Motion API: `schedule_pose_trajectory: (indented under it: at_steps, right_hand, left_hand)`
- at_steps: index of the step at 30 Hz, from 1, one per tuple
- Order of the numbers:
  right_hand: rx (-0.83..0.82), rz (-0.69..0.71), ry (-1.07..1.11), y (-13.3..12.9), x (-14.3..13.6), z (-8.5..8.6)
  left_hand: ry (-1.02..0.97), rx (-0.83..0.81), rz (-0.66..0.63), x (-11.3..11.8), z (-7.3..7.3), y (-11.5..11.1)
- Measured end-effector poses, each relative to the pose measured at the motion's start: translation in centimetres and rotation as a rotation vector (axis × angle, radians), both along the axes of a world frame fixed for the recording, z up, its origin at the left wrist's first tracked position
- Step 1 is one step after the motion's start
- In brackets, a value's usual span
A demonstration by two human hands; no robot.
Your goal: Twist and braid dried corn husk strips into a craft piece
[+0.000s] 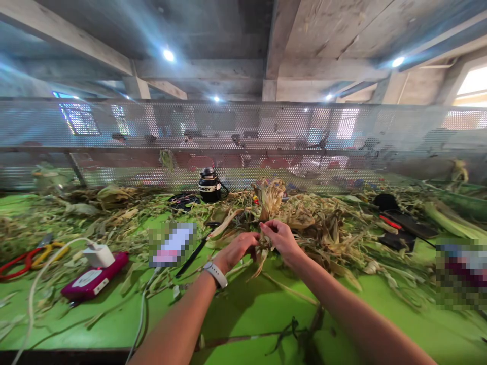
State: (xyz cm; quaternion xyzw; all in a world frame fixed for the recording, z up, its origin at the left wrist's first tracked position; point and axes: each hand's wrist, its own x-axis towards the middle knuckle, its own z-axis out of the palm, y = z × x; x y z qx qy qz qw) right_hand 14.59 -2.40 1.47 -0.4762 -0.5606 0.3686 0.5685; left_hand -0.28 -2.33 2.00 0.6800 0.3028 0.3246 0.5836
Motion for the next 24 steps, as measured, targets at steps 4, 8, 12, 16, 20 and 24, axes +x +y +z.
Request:
schedule_pose_trajectory:
  at_steps: [4,8,12,16,20,24]
  right_hand:
    - [0.013,0.004,-0.015,0.0,0.0,0.0]
    - [0.024,0.009,-0.069,0.1,0.0,0.0]
    - [0.112,-0.11,-0.273,0.1,0.5,0.6]
    - [0.192,-0.18,-0.625,-0.4,1.0,1.1]
    - [0.221,-0.057,-0.732,-0.4,0.8,0.8]
    - [0.219,-0.059,-0.656,-0.1,0.7,0.5]
  left_hand:
    - [-0.019,0.015,0.011,0.4,-0.2,-0.3]
    - [0.039,-0.014,-0.088,0.5,-0.7,-0.2]
    - [-0.07,-0.004,0.022,0.5,-0.7,0.1]
    - [-0.154,-0.007,0.106,0.6,-0.9,0.5]
    - [-0.129,-0.007,0.086,0.9,-1.3,0.7]
    - [-0.166,-0.037,0.058,0.7,-1.3,0.6]
